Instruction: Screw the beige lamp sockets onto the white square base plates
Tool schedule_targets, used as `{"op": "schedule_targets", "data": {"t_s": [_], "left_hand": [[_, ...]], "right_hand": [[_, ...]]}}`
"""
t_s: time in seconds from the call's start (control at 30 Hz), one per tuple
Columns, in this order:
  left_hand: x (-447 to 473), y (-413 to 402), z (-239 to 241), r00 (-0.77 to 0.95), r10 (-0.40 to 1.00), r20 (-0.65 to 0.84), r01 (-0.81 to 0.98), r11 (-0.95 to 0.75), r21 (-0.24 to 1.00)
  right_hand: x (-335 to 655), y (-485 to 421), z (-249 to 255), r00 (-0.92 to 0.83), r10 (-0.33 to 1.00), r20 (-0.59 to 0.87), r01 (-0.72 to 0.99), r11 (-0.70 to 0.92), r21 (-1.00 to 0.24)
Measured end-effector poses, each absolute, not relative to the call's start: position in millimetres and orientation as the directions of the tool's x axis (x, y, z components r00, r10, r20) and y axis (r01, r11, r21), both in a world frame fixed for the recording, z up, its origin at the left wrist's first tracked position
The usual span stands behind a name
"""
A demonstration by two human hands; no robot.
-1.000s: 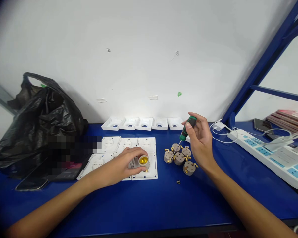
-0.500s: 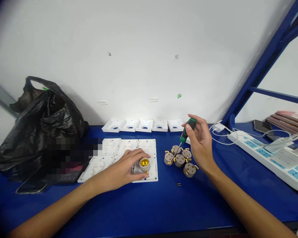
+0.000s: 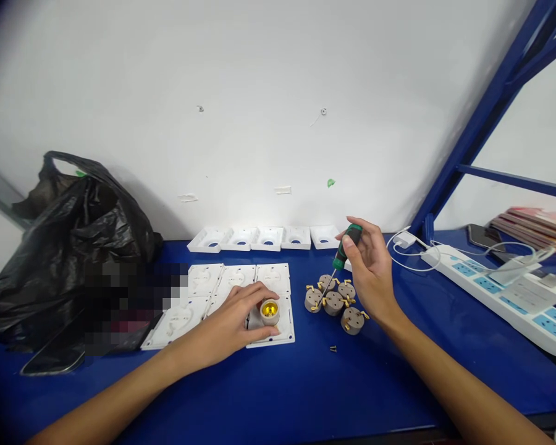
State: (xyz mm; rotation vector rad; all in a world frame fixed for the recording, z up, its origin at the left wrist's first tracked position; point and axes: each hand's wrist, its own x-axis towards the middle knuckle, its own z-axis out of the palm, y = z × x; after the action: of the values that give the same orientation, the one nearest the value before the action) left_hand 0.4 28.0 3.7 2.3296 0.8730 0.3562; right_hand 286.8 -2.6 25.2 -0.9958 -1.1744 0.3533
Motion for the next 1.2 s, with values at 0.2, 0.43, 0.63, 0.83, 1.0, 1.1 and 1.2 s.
{"op": "schedule_targets", "data": {"t_s": [0.2, 0.43, 0.63, 0.83, 1.0, 1.1, 1.2], "left_hand": [[0.8, 24.9, 4.2, 0.745, 0.666, 0.04, 0.515, -0.612, 0.6], [5.2, 16.7, 17.8, 0.745, 0.667, -0.012, 0.544, -0.596, 0.591], [7.9, 9.4, 18.7, 0.777, 0.629, 0.013, 0.481, -0.607, 0.632], [5.4, 4.8, 24.1, 0.856, 0.517, -0.019, 0.361, -0.571, 0.737], [2.3, 9.7, 25.9, 0.864, 0.504, -0.008, 0.326, -0.547, 0.771], [2.0, 12.1, 21.1, 0.85, 0.527, -0.003, 0.343, -0.548, 0.763], [1.8, 14.4, 12.5, 0.829, 0.559, 0.024, 0.371, -0.579, 0.726]], "right_hand": [[286.4, -3.6, 25.5, 0.39, 0.696, 0.603, 0.246, 0.552, -0.797], [285.5, -4.6, 26.4, 0.388, 0.701, 0.599, 0.252, 0.544, -0.8], [286.4, -4.1, 26.0, 0.38, 0.698, 0.607, 0.259, 0.549, -0.795], [286.7, -4.5, 26.1, 0.382, 0.701, 0.602, 0.262, 0.543, -0.798], [286.4, -4.1, 26.0, 0.379, 0.697, 0.608, 0.278, 0.541, -0.794], [285.5, -4.5, 27.1, 0.374, 0.698, 0.611, 0.272, 0.547, -0.792], [284.1, -7.3, 29.8, 0.33, 0.717, 0.614, 0.274, 0.549, -0.789]]}}
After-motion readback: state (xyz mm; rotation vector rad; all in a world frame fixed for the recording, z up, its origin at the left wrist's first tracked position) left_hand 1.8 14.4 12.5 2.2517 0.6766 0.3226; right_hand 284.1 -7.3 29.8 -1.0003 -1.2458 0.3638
